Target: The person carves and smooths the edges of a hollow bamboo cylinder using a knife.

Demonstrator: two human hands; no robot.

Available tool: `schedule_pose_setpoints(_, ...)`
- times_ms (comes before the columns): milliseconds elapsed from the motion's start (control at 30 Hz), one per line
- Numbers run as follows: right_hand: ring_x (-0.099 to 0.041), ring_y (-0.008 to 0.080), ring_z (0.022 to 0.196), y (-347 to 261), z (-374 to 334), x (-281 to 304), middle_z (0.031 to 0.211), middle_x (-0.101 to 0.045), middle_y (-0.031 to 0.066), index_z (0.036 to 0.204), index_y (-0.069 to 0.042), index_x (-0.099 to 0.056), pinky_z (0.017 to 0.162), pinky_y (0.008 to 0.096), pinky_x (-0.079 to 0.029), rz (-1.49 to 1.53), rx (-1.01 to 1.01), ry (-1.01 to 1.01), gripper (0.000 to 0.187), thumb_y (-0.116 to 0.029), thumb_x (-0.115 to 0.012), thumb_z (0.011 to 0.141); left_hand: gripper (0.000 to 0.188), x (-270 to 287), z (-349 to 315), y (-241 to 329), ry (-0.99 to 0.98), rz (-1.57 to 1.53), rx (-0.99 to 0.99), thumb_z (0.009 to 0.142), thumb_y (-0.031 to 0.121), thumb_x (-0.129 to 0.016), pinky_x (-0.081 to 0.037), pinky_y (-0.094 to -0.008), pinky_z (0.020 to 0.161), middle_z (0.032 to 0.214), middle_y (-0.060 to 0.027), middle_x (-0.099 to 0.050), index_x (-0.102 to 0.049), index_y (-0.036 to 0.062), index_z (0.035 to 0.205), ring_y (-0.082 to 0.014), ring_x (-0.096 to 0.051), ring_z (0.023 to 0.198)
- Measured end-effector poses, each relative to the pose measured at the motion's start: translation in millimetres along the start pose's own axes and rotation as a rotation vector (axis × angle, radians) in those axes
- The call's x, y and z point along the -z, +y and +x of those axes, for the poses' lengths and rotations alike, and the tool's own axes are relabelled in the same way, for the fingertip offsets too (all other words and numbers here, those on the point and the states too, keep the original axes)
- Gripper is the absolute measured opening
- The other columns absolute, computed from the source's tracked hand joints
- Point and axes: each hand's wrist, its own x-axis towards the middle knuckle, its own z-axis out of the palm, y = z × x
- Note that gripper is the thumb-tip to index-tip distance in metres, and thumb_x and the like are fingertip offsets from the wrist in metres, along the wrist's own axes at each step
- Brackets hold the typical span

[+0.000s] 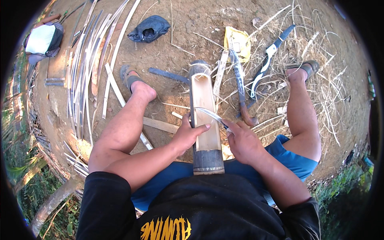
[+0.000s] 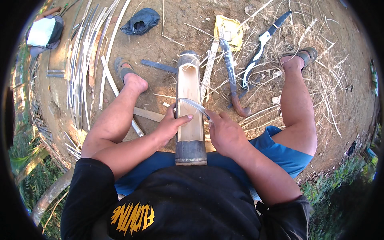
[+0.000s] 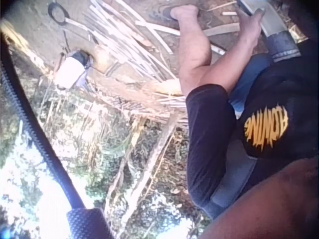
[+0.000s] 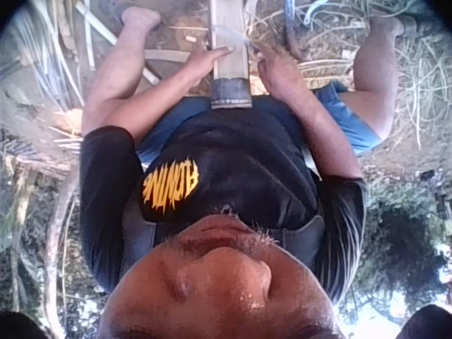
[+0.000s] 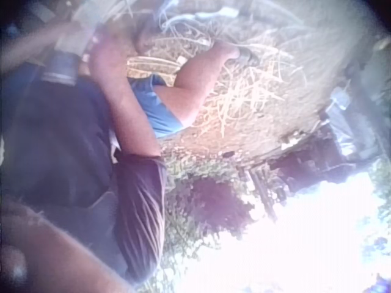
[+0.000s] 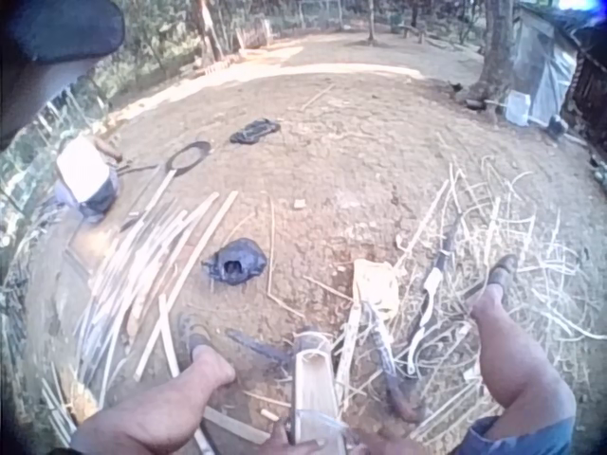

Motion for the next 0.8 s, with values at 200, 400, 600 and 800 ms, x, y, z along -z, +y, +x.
schedule_pose_setpoints(200,-0.065,0.0438,0.103,25,24,5,0.122,-0.063,0.0263,0.142,-0.004,-0.052,0.094,0.0501,-0.050,0.240,-0.028,0.255,0.043,-0.013,-0.052,0.100,0.078,3,8,29,0.284,0.803,-0.641,0.083,0.029,-0.082,-0.034,-0.0469,0.117,0.131,-0.0221,-0.056,-0.042,-0.0031,0.142,-0.0367,-0.044,0.138)
schedule_pose_setpoints(400,-0.063,0.0180,0.079,28,39,25,0.102,-0.067,0.0141,0.146,-0.003,-0.049,0.075,0.0336,-0.051,0.642,-0.208,0.265,0.046,-0.020,-0.054,0.104,0.031,-9,9,59,-0.028,1.330,-0.663,0.087,0.031,-0.069,-0.027,-0.0601,0.119,0.120,-0.0116,-0.063,-0.073,0.0040,0.101,-0.0329,-0.048,0.132)
schedule_pose_setpoints(600,-0.057,0.0108,0.067,26,37,24,0.091,-0.062,0.0073,0.149,-0.004,-0.046,0.064,0.0296,-0.049,0.722,-0.225,0.233,0.049,-0.020,-0.055,0.104,0.024,-19,13,47,-0.078,1.230,-0.521,0.091,0.023,-0.061,-0.027,-0.0595,0.118,0.113,-0.0115,-0.067,-0.074,0.0048,0.100,-0.0305,-0.053,0.126)
schedule_pose_setpoints(800,-0.061,0.0132,0.068,28,34,23,0.088,-0.063,0.0082,0.148,-0.003,-0.048,0.066,0.0323,-0.051,0.788,-0.215,0.182,0.049,-0.020,-0.058,0.102,0.018,22,41,40,0.011,0.669,-0.652,0.090,0.018,-0.065,-0.052,-0.0397,0.076,0.087,-0.0115,-0.068,-0.074,0.0043,0.097,-0.0250,-0.068,0.084)
